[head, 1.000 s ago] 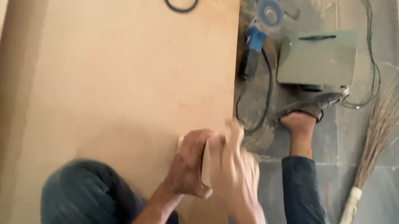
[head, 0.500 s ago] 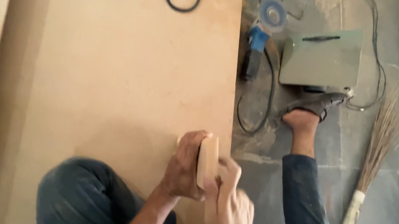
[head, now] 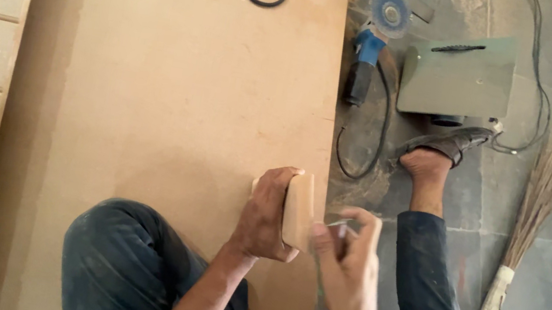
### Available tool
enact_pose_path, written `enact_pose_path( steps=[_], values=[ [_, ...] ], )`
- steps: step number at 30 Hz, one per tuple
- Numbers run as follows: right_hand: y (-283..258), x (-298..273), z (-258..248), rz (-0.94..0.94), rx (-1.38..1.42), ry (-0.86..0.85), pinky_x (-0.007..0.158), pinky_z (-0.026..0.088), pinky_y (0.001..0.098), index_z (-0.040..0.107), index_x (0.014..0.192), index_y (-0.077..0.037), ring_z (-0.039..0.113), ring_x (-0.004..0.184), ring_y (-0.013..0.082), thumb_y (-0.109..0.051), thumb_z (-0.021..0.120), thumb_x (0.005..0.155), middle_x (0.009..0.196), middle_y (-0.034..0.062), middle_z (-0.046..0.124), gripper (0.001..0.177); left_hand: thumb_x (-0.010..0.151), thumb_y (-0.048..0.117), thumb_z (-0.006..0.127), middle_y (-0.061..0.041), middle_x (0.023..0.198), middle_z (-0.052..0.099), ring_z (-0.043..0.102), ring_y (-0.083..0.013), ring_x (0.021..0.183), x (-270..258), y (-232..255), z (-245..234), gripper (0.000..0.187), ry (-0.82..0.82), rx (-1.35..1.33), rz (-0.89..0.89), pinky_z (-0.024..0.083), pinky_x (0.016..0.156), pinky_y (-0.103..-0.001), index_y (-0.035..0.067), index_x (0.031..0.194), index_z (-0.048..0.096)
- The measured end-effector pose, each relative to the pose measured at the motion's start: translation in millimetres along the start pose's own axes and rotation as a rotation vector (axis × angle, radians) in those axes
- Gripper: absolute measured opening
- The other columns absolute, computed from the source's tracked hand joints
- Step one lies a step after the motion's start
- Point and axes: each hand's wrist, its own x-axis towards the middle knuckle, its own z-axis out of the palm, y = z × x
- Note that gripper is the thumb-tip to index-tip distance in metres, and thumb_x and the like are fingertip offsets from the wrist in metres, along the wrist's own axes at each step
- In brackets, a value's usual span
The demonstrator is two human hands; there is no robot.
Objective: The person sits on the floor and sands a rectangular wooden block using a sanding block. They repeatedly rub the sanding block along the edges and faces of the wood, occasionally flipping the block to work on different sides.
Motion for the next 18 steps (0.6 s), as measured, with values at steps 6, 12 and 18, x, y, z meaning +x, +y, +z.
enact_pose_path(
  steps=[6,12,18],
  values=[
    [11,40,17,-0.747,-0.469,-0.103,0.070,0.055,0.0454,0.052,0.130,-0.016,0.072,0.090,0.0381,-0.025,0.047,0.106,0.117,0.0258,0.065,0.026,0.067,0.021,0.079,-0.022,0.132,0.058,0.056,-0.0440,0.126,3,-6,6,0.083,0.003,0.053,0.039,0.046,0.111,-0.050,-0.001,0.140,0.045],
    [13,75,13,-0.555,-0.419,-0.047,0.072,0.053,0.0500,0.052,0.129,-0.015,0.070,0.090,0.0419,-0.028,0.052,0.107,0.112,0.0206,0.070,0.026,0.068,0.022,0.078,-0.024,0.131,0.058,0.056,-0.0438,0.124,9,2,17,0.083,-0.027,0.084,0.052,0.043,0.111,-0.052,-0.004,0.139,0.046],
    [51,-6,-19,-0.029,-0.135,-0.147,0.070,0.057,0.0381,0.043,0.127,-0.010,0.075,0.079,0.0253,-0.033,0.061,0.095,0.092,0.0125,0.078,0.044,0.069,0.023,0.079,-0.022,0.129,0.059,0.058,-0.0414,0.123,9,0,23,0.080,-0.054,0.084,0.079,0.044,0.110,-0.050,-0.001,0.137,0.048]
  ],
)
